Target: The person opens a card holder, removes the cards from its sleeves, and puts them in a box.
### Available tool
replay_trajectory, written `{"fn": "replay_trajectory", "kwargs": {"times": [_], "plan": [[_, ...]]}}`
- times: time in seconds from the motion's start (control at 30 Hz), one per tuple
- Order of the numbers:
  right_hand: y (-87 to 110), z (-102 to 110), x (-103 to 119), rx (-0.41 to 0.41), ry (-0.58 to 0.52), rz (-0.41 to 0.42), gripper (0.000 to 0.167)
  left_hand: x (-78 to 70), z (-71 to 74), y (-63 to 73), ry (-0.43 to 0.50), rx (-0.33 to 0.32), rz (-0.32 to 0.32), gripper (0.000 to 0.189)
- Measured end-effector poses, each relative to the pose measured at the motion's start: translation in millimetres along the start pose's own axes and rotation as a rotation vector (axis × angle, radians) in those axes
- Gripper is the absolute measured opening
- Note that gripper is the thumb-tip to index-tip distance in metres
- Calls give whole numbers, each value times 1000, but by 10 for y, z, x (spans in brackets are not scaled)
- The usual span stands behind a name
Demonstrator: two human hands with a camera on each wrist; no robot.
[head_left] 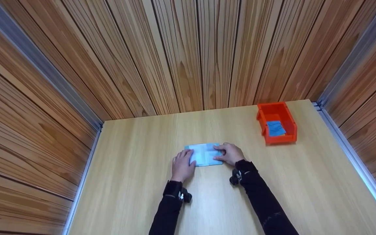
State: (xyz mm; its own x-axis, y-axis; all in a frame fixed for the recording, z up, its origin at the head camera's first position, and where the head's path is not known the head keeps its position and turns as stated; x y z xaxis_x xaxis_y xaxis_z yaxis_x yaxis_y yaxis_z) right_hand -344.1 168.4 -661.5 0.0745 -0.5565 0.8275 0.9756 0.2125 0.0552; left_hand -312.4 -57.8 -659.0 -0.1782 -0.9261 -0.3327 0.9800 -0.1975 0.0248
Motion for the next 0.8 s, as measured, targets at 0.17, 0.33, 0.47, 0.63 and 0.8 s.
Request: {"fn": "replay_trajectory", "kwargs": {"times": [0.17,0.33,0.47,0.63,0.8], "plan": [[3,-9,45,-79,-9,16,38,13,-3,-4,10,-2,10,50],[-3,-19,159,-145,-8,61,18,13,10,-12,9,-5,0,51],[1,-24,236,-160,-61,86,14,10,53,-17,17,-19,-14,52],[3,-26,199,-184,-148,71,12,45,57,-24,38,-4,-11,53],[33,-68,120,-142,-170,41,17,58,7,-17,46,31,2,52]]}}
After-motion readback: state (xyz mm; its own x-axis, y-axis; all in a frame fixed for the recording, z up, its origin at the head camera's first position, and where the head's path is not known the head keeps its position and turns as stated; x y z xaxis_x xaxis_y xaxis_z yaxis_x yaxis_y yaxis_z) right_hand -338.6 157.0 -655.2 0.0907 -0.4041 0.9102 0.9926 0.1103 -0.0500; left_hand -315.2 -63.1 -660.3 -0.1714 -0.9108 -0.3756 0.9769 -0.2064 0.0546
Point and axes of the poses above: each hand's wrist, its own y-axis away from the middle knuckle, its own z-axis out of the back of the hand, x = y × z, the point moved 6 cm from there along -y, towards the middle knuckle, and after that the axes turned 14 degrees about -y, right-handed, at the moved point
